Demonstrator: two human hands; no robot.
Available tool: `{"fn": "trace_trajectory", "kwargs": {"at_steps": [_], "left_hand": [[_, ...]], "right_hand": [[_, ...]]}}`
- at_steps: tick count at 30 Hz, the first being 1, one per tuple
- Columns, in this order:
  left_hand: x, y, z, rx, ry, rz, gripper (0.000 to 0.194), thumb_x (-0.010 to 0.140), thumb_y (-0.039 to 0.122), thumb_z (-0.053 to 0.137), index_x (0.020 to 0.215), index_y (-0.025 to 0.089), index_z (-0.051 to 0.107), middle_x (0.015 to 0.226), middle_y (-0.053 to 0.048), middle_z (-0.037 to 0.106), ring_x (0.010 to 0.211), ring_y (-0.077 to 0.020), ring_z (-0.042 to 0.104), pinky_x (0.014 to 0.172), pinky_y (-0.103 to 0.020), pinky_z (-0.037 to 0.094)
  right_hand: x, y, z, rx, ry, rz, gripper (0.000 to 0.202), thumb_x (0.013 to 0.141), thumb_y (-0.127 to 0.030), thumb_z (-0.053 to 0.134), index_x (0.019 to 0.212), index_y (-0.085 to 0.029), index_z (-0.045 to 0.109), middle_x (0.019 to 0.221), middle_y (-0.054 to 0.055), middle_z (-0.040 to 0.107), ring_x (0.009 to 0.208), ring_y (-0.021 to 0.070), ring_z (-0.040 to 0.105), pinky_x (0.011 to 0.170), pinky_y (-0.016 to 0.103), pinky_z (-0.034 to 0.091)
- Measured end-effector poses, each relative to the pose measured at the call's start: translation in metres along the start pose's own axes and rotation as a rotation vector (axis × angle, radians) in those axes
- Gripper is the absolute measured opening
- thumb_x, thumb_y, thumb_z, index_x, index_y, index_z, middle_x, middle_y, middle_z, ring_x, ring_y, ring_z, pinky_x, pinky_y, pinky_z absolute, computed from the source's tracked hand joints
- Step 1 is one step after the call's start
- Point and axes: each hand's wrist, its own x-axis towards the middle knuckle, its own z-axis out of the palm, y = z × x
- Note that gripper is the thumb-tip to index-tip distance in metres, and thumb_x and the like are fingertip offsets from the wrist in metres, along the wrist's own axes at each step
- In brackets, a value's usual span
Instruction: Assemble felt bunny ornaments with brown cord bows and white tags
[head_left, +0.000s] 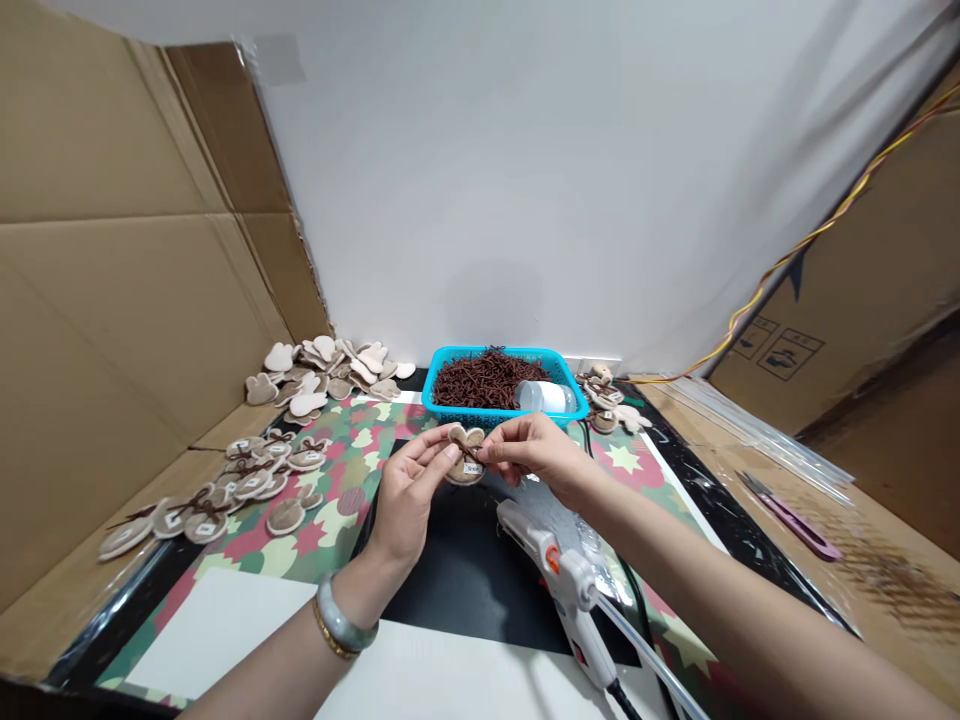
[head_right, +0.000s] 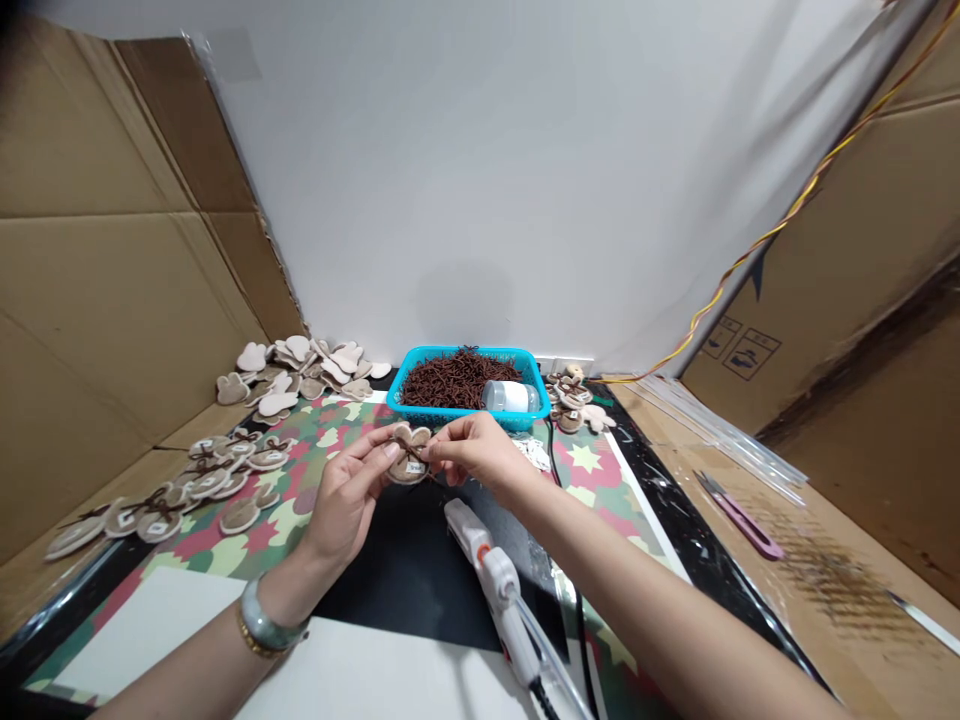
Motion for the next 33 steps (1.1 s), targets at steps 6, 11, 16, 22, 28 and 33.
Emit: {"fn": "trace_trajectory", "kwargs": {"at_steps": [6, 11, 16, 22, 28, 33], "left_hand": [[0.002, -0.005, -0.002, 0.018, 0.014, 0.003, 0.033, 0.076, 0.023, 0.079, 0.107, 0.015, 0.070, 0.097, -0.008, 0.078, 0.082, -0.0163, 0.073, 0.073, -0.023, 0.057], [0.002, -0.002, 0.000, -0.029, 0.047, -0.030, 0.032, 0.073, 0.021, 0.081, 0.102, 0.013, 0.071, 0.091, -0.007, 0.078, 0.076, -0.0142, 0.072, 0.069, -0.021, 0.056], [0.003, -0.001, 0.000, -0.061, 0.038, -0.069, 0.034, 0.073, 0.024, 0.081, 0.103, 0.013, 0.071, 0.096, -0.008, 0.077, 0.079, -0.0157, 0.072, 0.070, -0.023, 0.056], [0.006, -0.005, -0.004, -0.001, 0.045, -0.054, 0.039, 0.071, 0.021, 0.082, 0.107, 0.013, 0.069, 0.096, -0.008, 0.077, 0.080, -0.0158, 0.072, 0.073, -0.024, 0.057], [0.013, 0.000, -0.008, -0.011, 0.100, -0.081, 0.043, 0.068, 0.020, 0.083, 0.108, 0.012, 0.069, 0.098, -0.010, 0.078, 0.083, -0.0168, 0.073, 0.073, -0.023, 0.057], [0.023, 0.004, -0.017, -0.110, 0.173, -0.137, 0.026, 0.077, 0.022, 0.073, 0.101, 0.012, 0.073, 0.101, -0.011, 0.077, 0.087, -0.0185, 0.072, 0.072, -0.025, 0.058]], "right_hand": [[-0.001, 0.001, 0.001, -0.011, -0.026, 0.001, 0.025, 0.062, -0.034, 0.079, 0.058, -0.014, 0.065, 0.050, -0.002, 0.058, 0.043, 0.0074, 0.047, 0.043, 0.021, 0.034], [0.001, 0.003, 0.003, -0.042, -0.032, -0.015, 0.026, 0.063, -0.036, 0.079, 0.061, -0.014, 0.065, 0.052, -0.001, 0.057, 0.044, 0.0076, 0.048, 0.043, 0.021, 0.035], [0.001, 0.006, 0.005, -0.037, -0.026, -0.030, 0.026, 0.064, -0.036, 0.077, 0.062, -0.013, 0.065, 0.056, 0.000, 0.059, 0.044, 0.0072, 0.049, 0.043, 0.020, 0.036], [-0.001, 0.008, 0.001, -0.078, -0.041, -0.019, 0.026, 0.063, -0.036, 0.078, 0.066, -0.014, 0.065, 0.058, -0.001, 0.059, 0.046, 0.0079, 0.051, 0.043, 0.020, 0.037], [-0.012, 0.010, -0.019, -0.108, 0.035, -0.035, 0.026, 0.066, -0.040, 0.076, 0.069, -0.016, 0.065, 0.054, -0.002, 0.057, 0.046, 0.0091, 0.051, 0.044, 0.021, 0.037], [-0.035, 0.019, -0.042, -0.109, 0.089, -0.013, 0.029, 0.067, -0.042, 0.074, 0.069, -0.016, 0.064, 0.059, -0.001, 0.059, 0.046, 0.0096, 0.051, 0.044, 0.022, 0.037]]}}
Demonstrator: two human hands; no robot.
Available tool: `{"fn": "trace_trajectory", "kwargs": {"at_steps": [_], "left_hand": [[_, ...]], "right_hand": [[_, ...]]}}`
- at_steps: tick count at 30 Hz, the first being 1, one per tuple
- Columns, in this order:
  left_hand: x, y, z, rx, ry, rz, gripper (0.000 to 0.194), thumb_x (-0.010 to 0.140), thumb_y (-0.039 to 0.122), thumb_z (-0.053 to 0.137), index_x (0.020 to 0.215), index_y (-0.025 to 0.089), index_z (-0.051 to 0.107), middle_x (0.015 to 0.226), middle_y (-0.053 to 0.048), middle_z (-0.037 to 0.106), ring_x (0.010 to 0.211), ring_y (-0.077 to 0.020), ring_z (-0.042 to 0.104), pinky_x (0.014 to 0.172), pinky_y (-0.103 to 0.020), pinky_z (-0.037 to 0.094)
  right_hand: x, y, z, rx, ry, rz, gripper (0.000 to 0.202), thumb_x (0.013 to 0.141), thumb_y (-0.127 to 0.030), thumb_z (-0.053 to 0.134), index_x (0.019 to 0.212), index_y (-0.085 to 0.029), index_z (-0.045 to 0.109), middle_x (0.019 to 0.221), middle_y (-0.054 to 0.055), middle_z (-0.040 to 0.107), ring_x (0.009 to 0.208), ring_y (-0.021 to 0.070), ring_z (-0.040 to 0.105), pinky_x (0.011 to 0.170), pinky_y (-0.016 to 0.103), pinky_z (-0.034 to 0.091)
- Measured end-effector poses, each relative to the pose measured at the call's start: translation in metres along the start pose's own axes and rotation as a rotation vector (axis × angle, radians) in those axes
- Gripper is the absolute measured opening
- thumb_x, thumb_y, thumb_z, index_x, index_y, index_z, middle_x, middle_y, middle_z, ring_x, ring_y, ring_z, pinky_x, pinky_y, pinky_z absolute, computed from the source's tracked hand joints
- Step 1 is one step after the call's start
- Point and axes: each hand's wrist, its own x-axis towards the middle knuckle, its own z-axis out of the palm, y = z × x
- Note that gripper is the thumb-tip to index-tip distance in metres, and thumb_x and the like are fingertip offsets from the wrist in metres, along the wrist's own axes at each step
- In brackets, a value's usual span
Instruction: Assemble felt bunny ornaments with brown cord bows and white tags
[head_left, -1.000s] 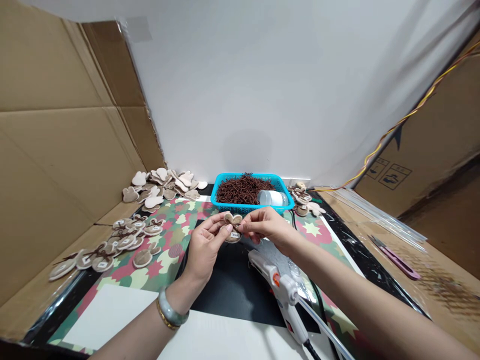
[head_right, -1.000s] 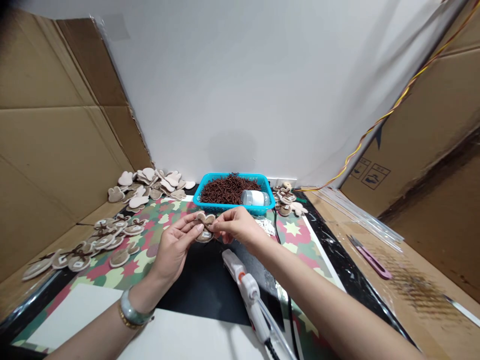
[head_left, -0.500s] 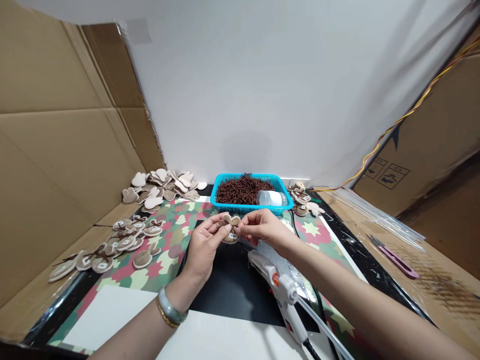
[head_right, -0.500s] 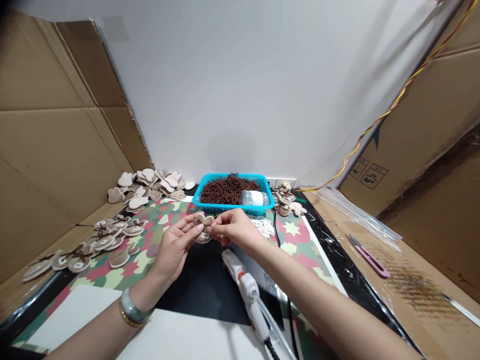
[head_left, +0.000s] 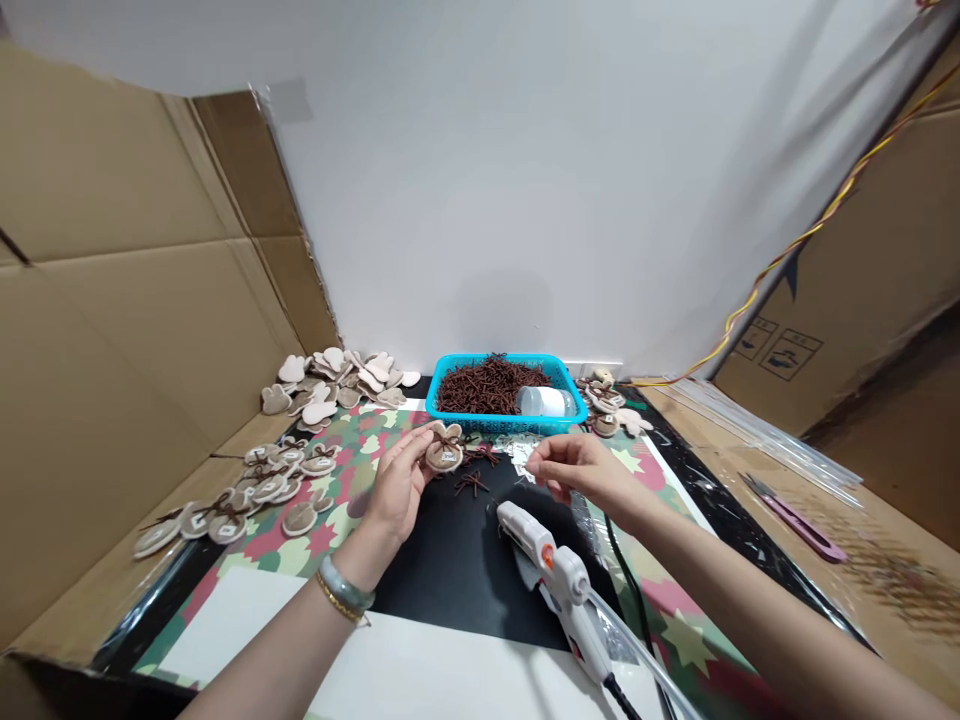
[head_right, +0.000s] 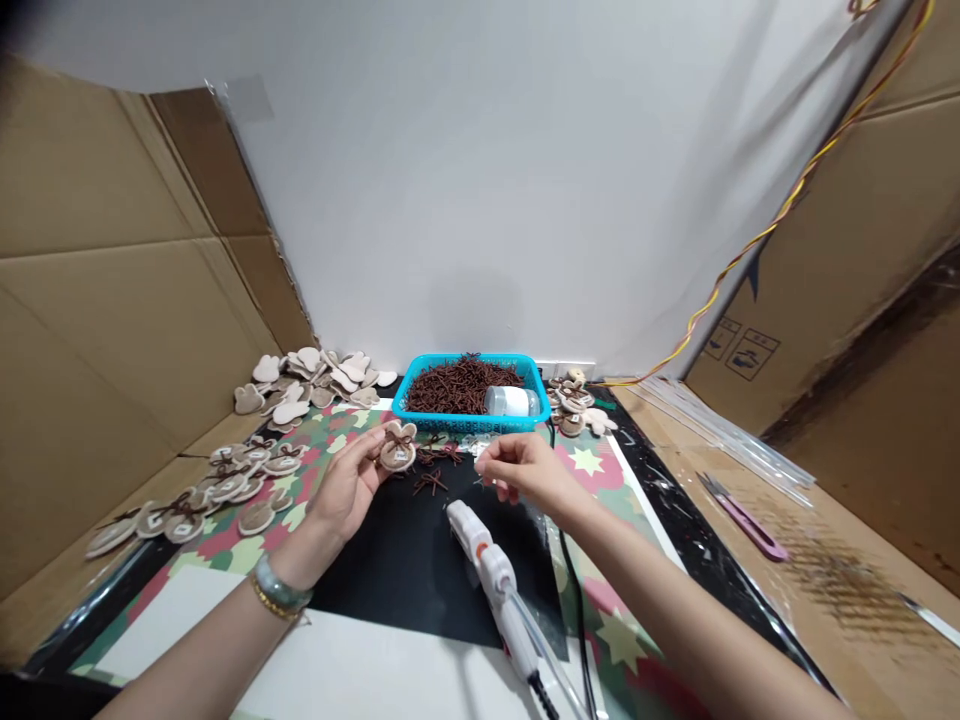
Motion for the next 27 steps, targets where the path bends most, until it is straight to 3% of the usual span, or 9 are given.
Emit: {"fn": "trace_trajectory", "kwargs": {"at_steps": [3, 7, 11, 19, 23, 27], "left_hand": [[0.005, 0.005, -0.009, -0.003, 0.019, -0.002, 0.023, 0.080, 0.025, 0.070, 0.098, 0.012, 0.073, 0.100, -0.011, 0.077, 0.087, -0.0186, 0.071, 0.071, -0.026, 0.058], [0.007, 0.018, -0.030, 0.115, 0.088, 0.050, 0.029, 0.072, 0.024, 0.078, 0.099, 0.013, 0.072, 0.099, -0.010, 0.077, 0.081, -0.0164, 0.071, 0.067, -0.023, 0.056], [0.009, 0.034, -0.061, 0.254, 0.170, 0.131, 0.048, 0.060, 0.018, 0.086, 0.105, 0.014, 0.069, 0.092, -0.008, 0.077, 0.067, -0.0129, 0.069, 0.059, -0.021, 0.053], [0.017, 0.057, -0.128, 0.333, 0.382, 0.306, 0.051, 0.053, 0.015, 0.084, 0.101, 0.015, 0.067, 0.078, -0.002, 0.075, 0.061, -0.0115, 0.067, 0.057, -0.020, 0.050], [0.011, 0.067, -0.140, 0.380, 0.401, 0.282, 0.048, 0.053, 0.014, 0.083, 0.100, 0.015, 0.070, 0.079, -0.003, 0.075, 0.065, -0.0146, 0.070, 0.059, -0.022, 0.053], [-0.002, 0.079, -0.142, 0.426, 0.393, 0.225, 0.030, 0.064, 0.020, 0.079, 0.093, 0.014, 0.071, 0.084, -0.008, 0.076, 0.074, -0.0182, 0.072, 0.064, -0.025, 0.056]], "right_hand": [[-0.014, 0.008, -0.012, 0.010, 0.038, 0.020, 0.032, 0.067, -0.045, 0.076, 0.071, -0.016, 0.064, 0.062, -0.001, 0.059, 0.048, 0.0101, 0.050, 0.046, 0.023, 0.037], [-0.027, 0.019, -0.022, 0.015, 0.080, 0.020, 0.036, 0.069, -0.050, 0.076, 0.072, -0.016, 0.064, 0.059, -0.001, 0.056, 0.050, 0.0104, 0.049, 0.050, 0.024, 0.036], [-0.030, 0.026, -0.022, 0.006, 0.103, 0.009, 0.039, 0.067, -0.052, 0.078, 0.072, -0.016, 0.065, 0.059, -0.001, 0.056, 0.051, 0.0109, 0.048, 0.051, 0.024, 0.036], [-0.033, 0.034, -0.015, -0.007, 0.060, -0.004, 0.043, 0.066, -0.057, 0.078, 0.071, -0.016, 0.065, 0.059, 0.000, 0.054, 0.053, 0.0123, 0.046, 0.051, 0.025, 0.036], [-0.031, 0.046, -0.018, -0.018, 0.040, -0.010, 0.043, 0.070, -0.057, 0.077, 0.073, -0.015, 0.066, 0.063, 0.002, 0.055, 0.055, 0.0124, 0.046, 0.050, 0.023, 0.036], [-0.029, 0.057, -0.021, -0.020, 0.050, -0.026, 0.043, 0.076, -0.057, 0.073, 0.077, -0.015, 0.066, 0.065, 0.002, 0.056, 0.056, 0.0118, 0.046, 0.050, 0.022, 0.035]]}}
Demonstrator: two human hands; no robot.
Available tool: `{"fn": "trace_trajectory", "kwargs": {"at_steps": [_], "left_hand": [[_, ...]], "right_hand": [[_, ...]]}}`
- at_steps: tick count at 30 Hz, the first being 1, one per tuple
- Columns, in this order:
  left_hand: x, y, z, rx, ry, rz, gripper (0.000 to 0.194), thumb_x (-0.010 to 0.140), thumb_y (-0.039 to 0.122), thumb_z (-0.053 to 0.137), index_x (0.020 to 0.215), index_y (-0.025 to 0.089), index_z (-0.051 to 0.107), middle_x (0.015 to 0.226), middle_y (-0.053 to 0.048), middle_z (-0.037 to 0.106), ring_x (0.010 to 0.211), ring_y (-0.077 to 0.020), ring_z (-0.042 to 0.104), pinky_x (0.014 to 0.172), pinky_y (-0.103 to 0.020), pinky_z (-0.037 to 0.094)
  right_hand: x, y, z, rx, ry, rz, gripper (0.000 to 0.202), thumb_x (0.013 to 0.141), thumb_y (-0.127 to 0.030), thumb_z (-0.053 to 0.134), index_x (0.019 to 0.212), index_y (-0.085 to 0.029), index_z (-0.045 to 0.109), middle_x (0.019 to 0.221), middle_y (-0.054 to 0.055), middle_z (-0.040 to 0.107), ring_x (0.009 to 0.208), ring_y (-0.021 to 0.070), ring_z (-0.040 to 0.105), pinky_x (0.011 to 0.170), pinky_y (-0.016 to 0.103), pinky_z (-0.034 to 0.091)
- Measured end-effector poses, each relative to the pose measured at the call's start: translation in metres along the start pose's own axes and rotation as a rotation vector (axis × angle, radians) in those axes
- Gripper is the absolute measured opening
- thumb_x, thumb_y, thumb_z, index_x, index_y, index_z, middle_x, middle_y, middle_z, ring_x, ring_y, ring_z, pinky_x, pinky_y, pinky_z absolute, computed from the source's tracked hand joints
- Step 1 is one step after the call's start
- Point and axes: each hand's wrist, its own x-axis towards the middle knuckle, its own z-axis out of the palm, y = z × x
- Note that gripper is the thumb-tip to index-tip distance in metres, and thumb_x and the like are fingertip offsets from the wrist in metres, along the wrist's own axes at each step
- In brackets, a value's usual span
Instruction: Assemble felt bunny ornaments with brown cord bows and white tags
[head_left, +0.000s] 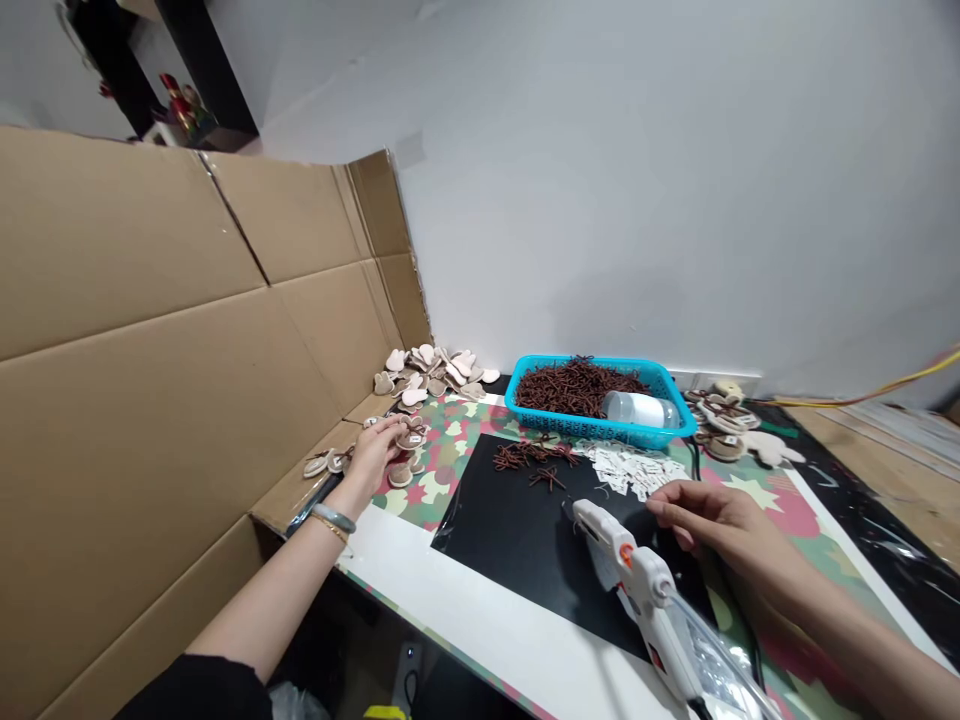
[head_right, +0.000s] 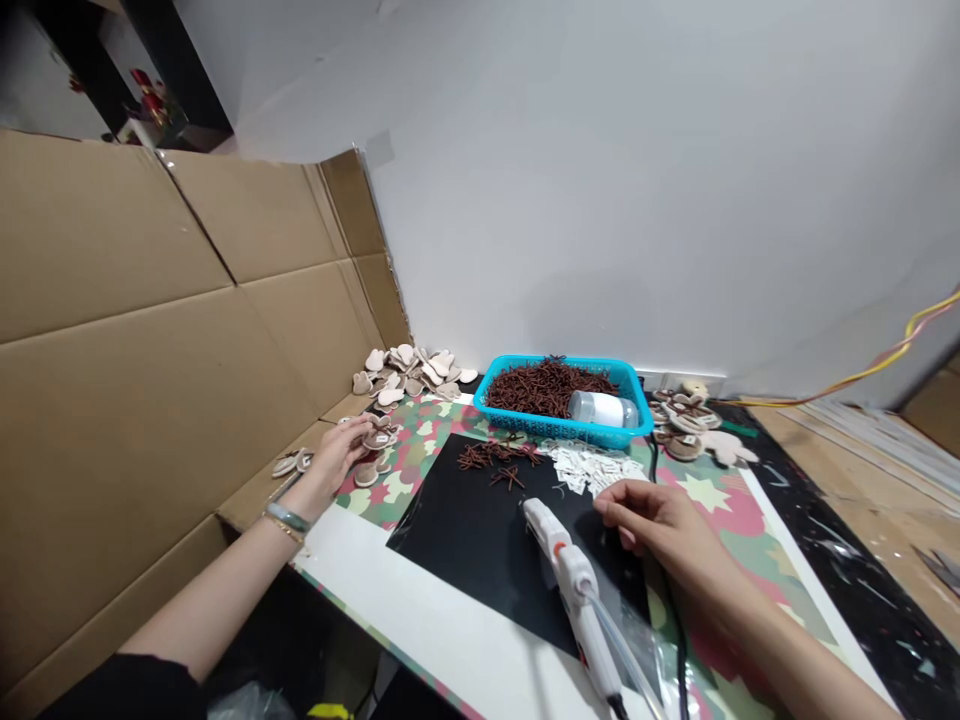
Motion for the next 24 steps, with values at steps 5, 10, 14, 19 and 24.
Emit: {"fn": "trace_trajectory", "kwargs": {"at_steps": [5, 10, 14, 19, 24], "left_hand": [[0.000, 0.008, -0.016, 0.086, -0.008, 0.003, 0.028, 0.069, 0.021, 0.076, 0.096, 0.012, 0.069, 0.091, -0.014, 0.076, 0.083, -0.0219, 0.074, 0.077, -0.032, 0.059], [0.002, 0.011, -0.020, 0.215, 0.024, 0.158, 0.045, 0.066, 0.027, 0.080, 0.107, 0.013, 0.067, 0.104, -0.013, 0.074, 0.093, -0.0229, 0.071, 0.085, -0.035, 0.056], [-0.008, 0.016, -0.016, 0.348, -0.110, 0.236, 0.041, 0.054, 0.023, 0.086, 0.093, 0.016, 0.075, 0.099, -0.011, 0.075, 0.090, -0.0249, 0.069, 0.084, -0.035, 0.054], [-0.018, 0.012, -0.020, 0.661, -0.347, 0.358, 0.051, 0.041, 0.007, 0.083, 0.089, 0.022, 0.078, 0.092, -0.008, 0.074, 0.082, -0.0254, 0.066, 0.074, -0.030, 0.052], [-0.023, 0.010, -0.031, 0.617, -0.334, 0.286, 0.050, 0.047, 0.013, 0.082, 0.096, 0.022, 0.076, 0.079, -0.004, 0.072, 0.068, -0.0210, 0.063, 0.061, -0.027, 0.048]], "right_hand": [[0.000, 0.000, 0.002, 0.011, 0.015, 0.020, 0.044, 0.075, -0.058, 0.073, 0.073, -0.015, 0.066, 0.059, 0.001, 0.054, 0.053, 0.0117, 0.045, 0.046, 0.022, 0.034], [0.000, -0.003, 0.004, 0.008, 0.000, 0.042, 0.045, 0.071, -0.060, 0.076, 0.073, -0.016, 0.066, 0.060, 0.001, 0.054, 0.052, 0.0114, 0.045, 0.046, 0.022, 0.034], [-0.002, -0.004, 0.006, -0.022, -0.007, 0.032, 0.042, 0.075, -0.057, 0.073, 0.074, -0.016, 0.065, 0.062, 0.001, 0.053, 0.054, 0.0118, 0.045, 0.047, 0.022, 0.035], [-0.006, -0.007, 0.008, -0.099, 0.013, 0.027, 0.042, 0.075, -0.059, 0.071, 0.073, -0.017, 0.064, 0.065, 0.003, 0.054, 0.058, 0.0144, 0.047, 0.051, 0.024, 0.039], [-0.004, -0.006, 0.010, -0.124, 0.012, 0.013, 0.045, 0.074, -0.062, 0.070, 0.072, -0.018, 0.065, 0.065, 0.004, 0.055, 0.057, 0.0154, 0.049, 0.051, 0.025, 0.041]]}}
